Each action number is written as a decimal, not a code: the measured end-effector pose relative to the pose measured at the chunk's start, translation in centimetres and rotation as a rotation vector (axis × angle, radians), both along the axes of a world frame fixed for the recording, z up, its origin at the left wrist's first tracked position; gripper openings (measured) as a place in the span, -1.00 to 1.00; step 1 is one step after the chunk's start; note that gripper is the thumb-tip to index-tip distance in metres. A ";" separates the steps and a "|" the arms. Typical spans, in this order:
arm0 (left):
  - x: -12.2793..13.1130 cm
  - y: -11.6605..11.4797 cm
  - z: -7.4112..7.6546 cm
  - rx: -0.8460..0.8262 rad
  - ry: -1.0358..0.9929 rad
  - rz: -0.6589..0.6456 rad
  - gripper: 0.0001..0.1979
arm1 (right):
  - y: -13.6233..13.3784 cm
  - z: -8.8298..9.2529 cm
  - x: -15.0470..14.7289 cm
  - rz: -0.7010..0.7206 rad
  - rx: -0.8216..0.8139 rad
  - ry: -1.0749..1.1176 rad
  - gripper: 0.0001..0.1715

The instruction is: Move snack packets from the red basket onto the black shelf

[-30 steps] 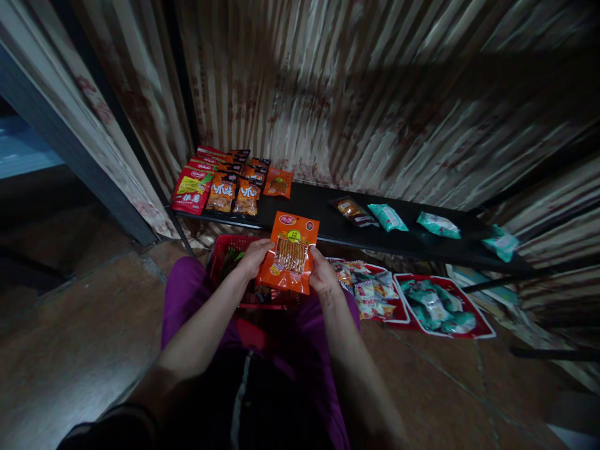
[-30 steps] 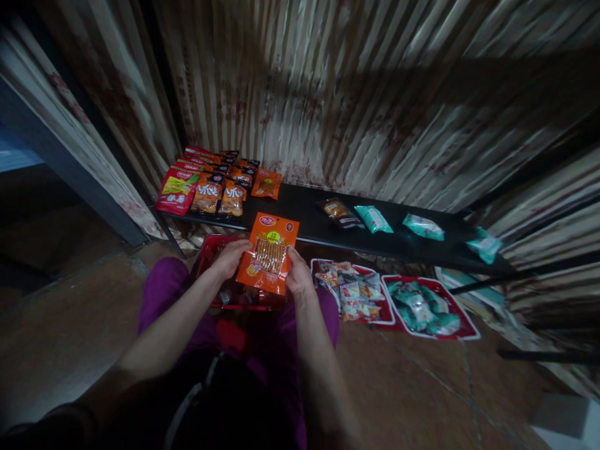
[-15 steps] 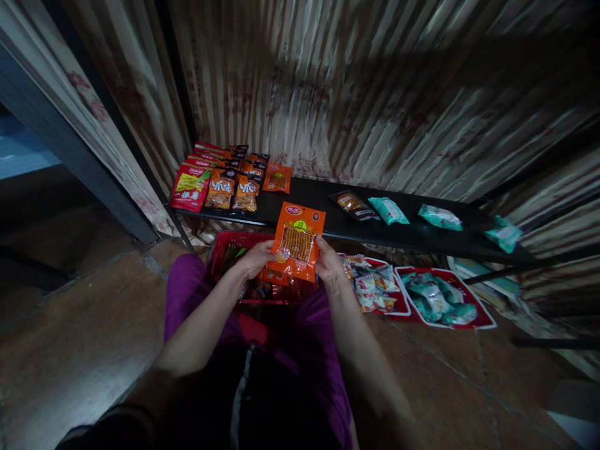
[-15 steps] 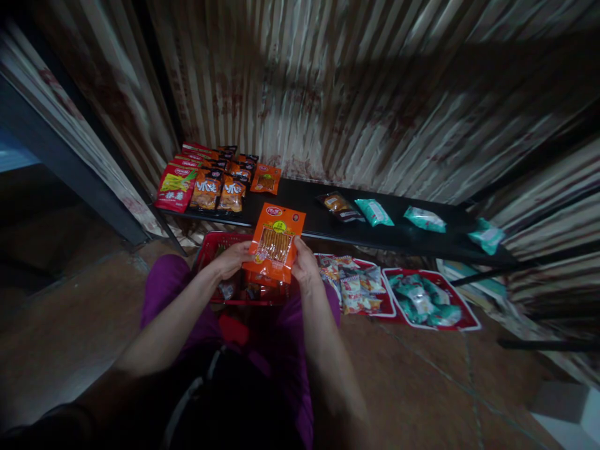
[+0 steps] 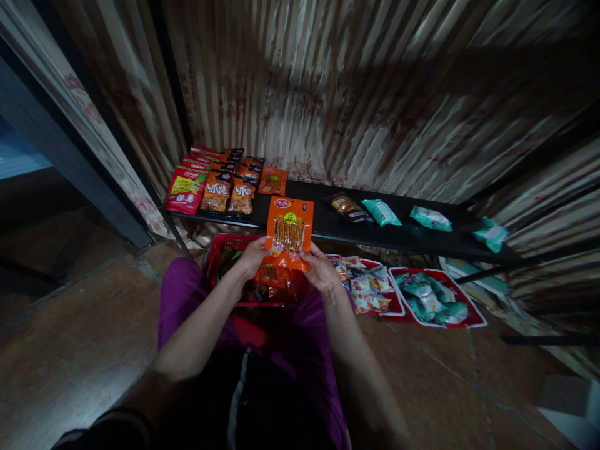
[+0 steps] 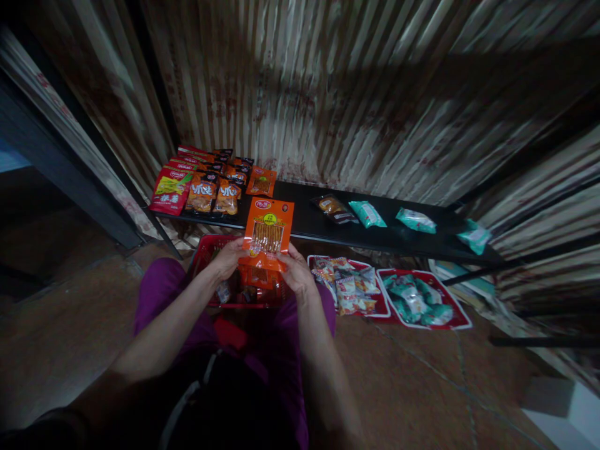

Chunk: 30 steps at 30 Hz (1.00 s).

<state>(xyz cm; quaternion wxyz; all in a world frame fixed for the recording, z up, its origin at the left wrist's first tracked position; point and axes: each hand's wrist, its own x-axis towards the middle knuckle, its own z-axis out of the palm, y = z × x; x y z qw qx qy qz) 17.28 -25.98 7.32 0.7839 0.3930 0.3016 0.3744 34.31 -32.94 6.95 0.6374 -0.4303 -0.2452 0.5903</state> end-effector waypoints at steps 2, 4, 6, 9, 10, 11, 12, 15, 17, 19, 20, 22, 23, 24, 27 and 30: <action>0.1 0.2 0.1 0.008 -0.001 0.004 -0.65 | 0.0 0.0 0.0 0.002 0.005 0.003 -0.40; 0.1 0.3 0.2 0.013 0.005 0.002 -0.66 | 0.1 -0.1 0.1 0.000 0.010 0.010 -0.38; 0.2 0.5 0.2 0.011 0.008 0.001 -0.68 | 0.2 -0.1 0.2 0.006 0.011 0.016 -0.36; 0.2 0.7 0.1 0.008 0.006 0.005 -0.69 | 0.4 -0.1 0.3 0.026 0.006 0.019 -0.33; 0.2 0.7 0.1 0.009 0.008 0.008 -0.70 | 0.4 -0.1 0.2 0.028 0.006 0.018 -0.32; 0.2 0.7 0.0 0.009 0.010 0.012 -0.71 | 0.5 -0.1 0.2 0.029 0.007 0.016 -0.31; 0.2 0.7 0.0 0.011 0.011 0.016 -0.71 | 0.6 -0.1 0.2 0.028 0.006 0.014 -0.31; 0.2 0.8 -0.1 0.008 0.012 0.029 -0.72 | 0.7 -0.3 0.1 0.028 0.001 0.016 -0.36; 0.1 0.9 -0.2 -0.003 0.019 0.050 -0.72 | 0.8 -0.4 0.0 0.022 -0.010 0.020 -0.40; 0.1 1.0 -0.4 -0.016 0.020 0.056 -0.72 | 1.0 -0.6 -0.1 0.010 -0.019 0.017 -0.45; 0.1 1.1 -0.5 -0.019 0.016 0.053 -0.71 | 1.0 -0.6 -0.1 0.001 -0.023 0.014 -0.48; 0.1 1.1 -0.6 -0.025 0.002 0.037 -0.70 | 1.2 -0.7 -0.2 -0.013 -0.029 0.002 -0.54; 0.1 1.1 -0.6 -0.030 -0.003 0.034 -0.69 | 1.3 -0.7 -0.2 -0.020 -0.034 -0.005 -0.57; 0.1 1.1 -0.7 -0.035 -0.005 0.033 -0.68 | 1.4 -0.6 -0.2 -0.026 -0.039 -0.011 -0.60; 0.1 1.2 -0.7 -0.042 -0.006 0.036 -0.67 | 1.6 -0.7 -0.2 -0.048 -0.066 -0.017 -0.61; 0.2 1.4 -0.7 -0.044 -0.006 0.044 -0.66 | 1.9 -1.2 -0.1 -0.067 -0.097 0.006 -0.59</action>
